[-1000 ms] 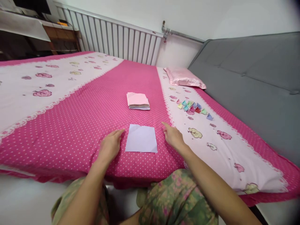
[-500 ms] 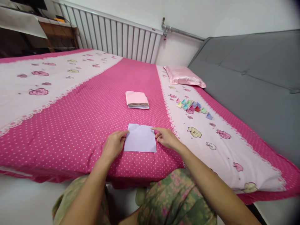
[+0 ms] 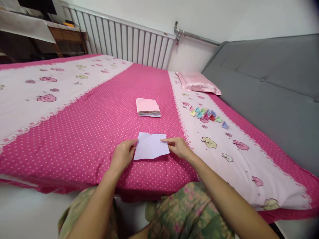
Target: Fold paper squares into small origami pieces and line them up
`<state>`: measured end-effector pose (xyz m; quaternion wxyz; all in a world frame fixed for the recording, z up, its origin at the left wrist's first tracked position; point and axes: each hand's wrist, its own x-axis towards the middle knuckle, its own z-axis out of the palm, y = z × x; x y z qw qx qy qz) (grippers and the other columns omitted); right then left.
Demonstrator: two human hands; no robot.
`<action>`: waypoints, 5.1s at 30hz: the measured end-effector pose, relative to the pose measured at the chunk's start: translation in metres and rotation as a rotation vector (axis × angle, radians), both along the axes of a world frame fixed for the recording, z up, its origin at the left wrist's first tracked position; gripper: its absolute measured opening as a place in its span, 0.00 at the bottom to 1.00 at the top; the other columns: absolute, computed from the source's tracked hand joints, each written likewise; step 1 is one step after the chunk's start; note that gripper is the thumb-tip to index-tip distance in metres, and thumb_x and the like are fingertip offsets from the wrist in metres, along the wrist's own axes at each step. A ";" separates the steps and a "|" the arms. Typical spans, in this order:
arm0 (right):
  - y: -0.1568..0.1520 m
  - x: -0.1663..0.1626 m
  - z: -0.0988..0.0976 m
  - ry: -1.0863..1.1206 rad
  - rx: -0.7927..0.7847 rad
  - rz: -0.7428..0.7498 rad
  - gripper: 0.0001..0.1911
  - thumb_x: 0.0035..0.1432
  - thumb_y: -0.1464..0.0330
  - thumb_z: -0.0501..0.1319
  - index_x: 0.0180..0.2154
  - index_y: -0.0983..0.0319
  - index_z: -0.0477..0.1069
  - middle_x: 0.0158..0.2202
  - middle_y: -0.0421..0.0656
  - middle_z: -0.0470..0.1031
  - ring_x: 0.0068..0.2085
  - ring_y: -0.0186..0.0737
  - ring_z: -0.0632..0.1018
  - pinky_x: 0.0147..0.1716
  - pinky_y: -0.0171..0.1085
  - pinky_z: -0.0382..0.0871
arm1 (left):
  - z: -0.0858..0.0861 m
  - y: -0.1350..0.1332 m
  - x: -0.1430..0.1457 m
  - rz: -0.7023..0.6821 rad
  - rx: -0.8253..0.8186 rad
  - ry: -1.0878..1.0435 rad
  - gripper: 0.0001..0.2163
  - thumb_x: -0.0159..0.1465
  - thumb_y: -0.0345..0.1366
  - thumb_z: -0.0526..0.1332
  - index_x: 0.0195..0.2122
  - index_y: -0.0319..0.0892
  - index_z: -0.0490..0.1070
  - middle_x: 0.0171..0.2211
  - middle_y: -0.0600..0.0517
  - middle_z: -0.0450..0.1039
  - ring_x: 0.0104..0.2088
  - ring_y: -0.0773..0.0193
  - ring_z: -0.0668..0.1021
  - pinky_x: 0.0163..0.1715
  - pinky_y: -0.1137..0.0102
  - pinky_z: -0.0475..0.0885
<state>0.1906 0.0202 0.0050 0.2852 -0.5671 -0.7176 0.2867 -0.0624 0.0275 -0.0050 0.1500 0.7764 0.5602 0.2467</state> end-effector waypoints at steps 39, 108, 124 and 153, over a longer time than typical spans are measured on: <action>-0.035 -0.033 0.047 1.055 -0.539 -0.211 0.17 0.45 0.63 0.66 0.19 0.62 0.59 0.10 0.28 0.50 0.11 0.21 0.50 0.09 0.23 0.43 | 0.031 -0.021 0.014 -0.180 -0.850 -1.382 0.20 0.53 0.40 0.62 0.47 0.39 0.69 0.37 0.45 0.77 0.36 0.57 0.78 0.34 0.67 0.74; -0.033 -0.044 0.031 0.870 -0.403 -0.125 0.24 0.34 0.68 0.70 0.38 0.64 0.70 0.29 0.42 0.77 0.28 0.36 0.76 0.31 0.36 0.70 | 0.017 -0.039 0.036 -0.324 -1.171 -1.046 0.13 0.54 0.42 0.63 0.31 0.35 0.76 0.27 0.45 0.77 0.26 0.66 0.75 0.28 0.73 0.69; -0.024 -0.032 0.033 1.039 -0.203 -0.387 0.15 0.38 0.67 0.69 0.31 0.64 0.72 0.25 0.40 0.77 0.27 0.34 0.76 0.31 0.34 0.69 | 0.020 -0.033 0.029 -0.461 -1.115 -0.957 0.08 0.50 0.36 0.66 0.28 0.35 0.75 0.23 0.51 0.74 0.22 0.73 0.71 0.25 0.78 0.66; -0.027 -0.026 0.035 1.012 -0.317 -0.203 0.19 0.38 0.68 0.69 0.36 0.63 0.71 0.30 0.42 0.78 0.29 0.39 0.78 0.35 0.37 0.71 | 0.018 -0.018 0.018 0.009 -0.627 -1.270 0.08 0.48 0.34 0.67 0.29 0.37 0.74 0.19 0.56 0.68 0.17 0.77 0.64 0.17 0.80 0.59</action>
